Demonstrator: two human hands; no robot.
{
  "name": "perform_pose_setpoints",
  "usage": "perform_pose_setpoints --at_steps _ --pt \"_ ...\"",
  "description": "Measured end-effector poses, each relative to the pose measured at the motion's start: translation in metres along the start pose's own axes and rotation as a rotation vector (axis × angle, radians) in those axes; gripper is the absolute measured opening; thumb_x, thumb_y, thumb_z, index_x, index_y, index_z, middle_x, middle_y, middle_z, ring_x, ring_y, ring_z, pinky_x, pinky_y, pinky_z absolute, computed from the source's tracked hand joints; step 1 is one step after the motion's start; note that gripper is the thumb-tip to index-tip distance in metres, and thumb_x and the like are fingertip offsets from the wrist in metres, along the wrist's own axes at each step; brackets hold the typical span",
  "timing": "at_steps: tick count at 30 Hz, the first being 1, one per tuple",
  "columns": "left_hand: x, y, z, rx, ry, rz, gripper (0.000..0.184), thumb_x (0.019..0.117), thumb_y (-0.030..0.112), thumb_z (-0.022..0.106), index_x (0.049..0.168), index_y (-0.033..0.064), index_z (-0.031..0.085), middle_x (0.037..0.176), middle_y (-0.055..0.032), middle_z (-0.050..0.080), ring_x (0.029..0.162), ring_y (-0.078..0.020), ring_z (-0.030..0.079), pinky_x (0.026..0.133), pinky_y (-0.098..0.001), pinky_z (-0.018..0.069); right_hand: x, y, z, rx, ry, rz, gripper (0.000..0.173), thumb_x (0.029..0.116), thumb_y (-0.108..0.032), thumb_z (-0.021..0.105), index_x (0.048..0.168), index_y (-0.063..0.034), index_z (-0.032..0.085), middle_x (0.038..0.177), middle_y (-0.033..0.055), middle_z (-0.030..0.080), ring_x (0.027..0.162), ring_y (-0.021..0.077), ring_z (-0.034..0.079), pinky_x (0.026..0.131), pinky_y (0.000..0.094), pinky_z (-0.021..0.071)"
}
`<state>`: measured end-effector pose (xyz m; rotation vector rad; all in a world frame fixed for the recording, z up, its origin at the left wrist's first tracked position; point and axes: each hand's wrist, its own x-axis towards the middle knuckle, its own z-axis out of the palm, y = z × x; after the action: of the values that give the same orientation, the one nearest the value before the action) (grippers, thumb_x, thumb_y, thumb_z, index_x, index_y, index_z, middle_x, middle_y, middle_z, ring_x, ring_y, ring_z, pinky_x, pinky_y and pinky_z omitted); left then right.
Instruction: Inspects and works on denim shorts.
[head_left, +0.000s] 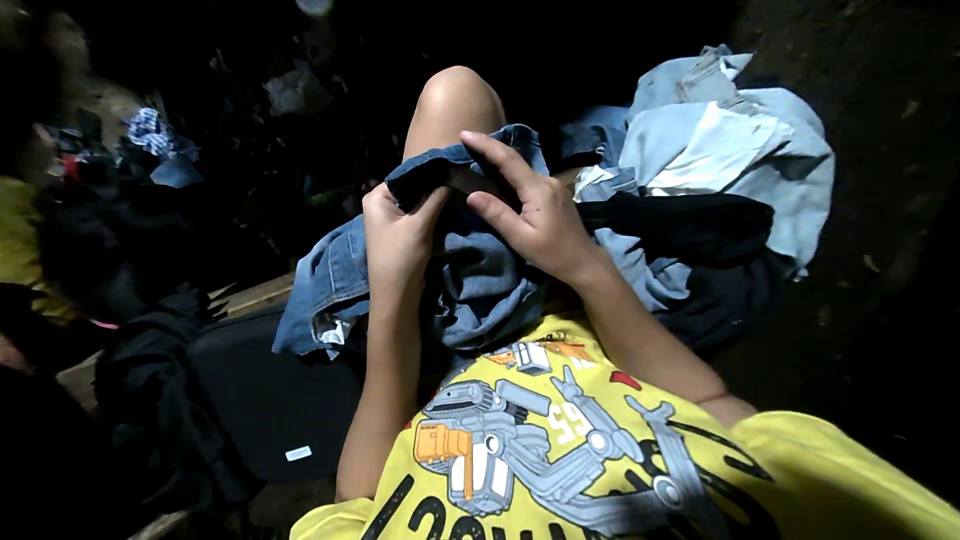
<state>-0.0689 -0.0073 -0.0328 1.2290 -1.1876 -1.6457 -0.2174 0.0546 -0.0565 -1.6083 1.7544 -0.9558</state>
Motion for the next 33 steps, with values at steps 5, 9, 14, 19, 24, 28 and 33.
perform_pose_setpoints --at_steps 5,9,14,19,24,28,33 --pt "-0.004 -0.004 -0.001 -0.041 0.053 0.045 0.023 0.0896 -0.010 0.064 0.091 0.0127 0.069 0.084 0.0118 0.073 0.080 0.0036 0.069 0.078 -0.0179 0.0592 -0.010 -0.002 0.004 0.107 0.021 -0.015 0.049 0.1054 -0.025 0.053 0.151 -0.0102 0.049 0.128 0.0100 0.067 0.094 0.0159 0.068 0.074 0.0352 0.0569" --pt "-0.003 -0.007 0.003 -0.045 0.034 0.043 0.021 0.0896 -0.008 0.064 0.092 0.0122 0.068 0.083 0.0109 0.073 0.078 0.0028 0.069 0.075 -0.0188 0.0598 -0.006 0.004 0.009 0.059 0.064 -0.049 0.046 0.1050 -0.028 0.052 0.148 -0.0098 0.054 0.118 0.0125 0.071 0.091 0.0212 0.070 0.070 0.0410 0.0572" --pt "-0.001 -0.008 -0.004 -0.020 -0.009 0.053 0.021 0.0887 -0.009 0.064 0.093 0.0108 0.069 0.085 0.0108 0.074 0.081 0.0030 0.069 0.078 -0.0189 0.0596 -0.002 0.008 0.006 0.100 0.058 -0.071 0.038 0.1055 -0.027 0.052 0.138 -0.0134 0.066 0.096 0.0078 0.068 0.080 0.0152 0.063 0.069 0.0337 0.0522" --pt "0.003 -0.009 -0.008 0.125 -0.078 0.123 0.011 0.0923 -0.004 0.063 0.100 0.0022 0.069 0.090 0.0085 0.071 0.086 0.0058 0.066 0.083 -0.0162 0.0564 0.005 0.003 -0.016 0.594 -0.158 0.072 0.036 0.1072 -0.014 0.046 0.137 0.0007 0.062 0.139 0.0054 0.064 0.120 0.0008 0.061 0.103 0.0205 0.0489" --pt "0.003 -0.014 -0.007 0.222 -0.094 0.204 0.012 0.0932 -0.001 0.064 0.104 -0.0004 0.069 0.094 0.0055 0.070 0.088 0.0072 0.064 0.084 -0.0145 0.0542 0.007 -0.002 -0.027 0.670 -0.219 0.160 0.036 0.1070 -0.013 0.045 0.137 -0.0011 0.061 0.135 0.0005 0.065 0.103 -0.0056 0.062 0.086 0.0140 0.0507" --pt "0.000 -0.013 -0.004 0.171 -0.063 0.214 0.015 0.0890 -0.002 0.069 0.104 0.0011 0.068 0.092 0.0086 0.071 0.087 0.0070 0.066 0.083 -0.0155 0.0568 0.004 -0.003 -0.018 0.257 -0.090 -0.019 0.037 0.1060 -0.024 0.052 0.139 -0.0108 0.064 0.126 0.0052 0.071 0.112 0.0082 0.066 0.097 0.0301 0.0540" --pt "0.000 -0.011 -0.003 0.023 -0.026 0.113 0.021 0.0868 -0.010 0.067 0.095 0.0088 0.069 0.085 0.0109 0.073 0.081 0.0036 0.069 0.077 -0.0182 0.0594 0.000 0.001 0.002 0.031 0.020 -0.097 0.043 0.1058 -0.032 0.052 0.143 -0.0120 0.061 0.100 0.0113 0.071 0.082 0.0218 0.068 0.068 0.0419 0.0560"
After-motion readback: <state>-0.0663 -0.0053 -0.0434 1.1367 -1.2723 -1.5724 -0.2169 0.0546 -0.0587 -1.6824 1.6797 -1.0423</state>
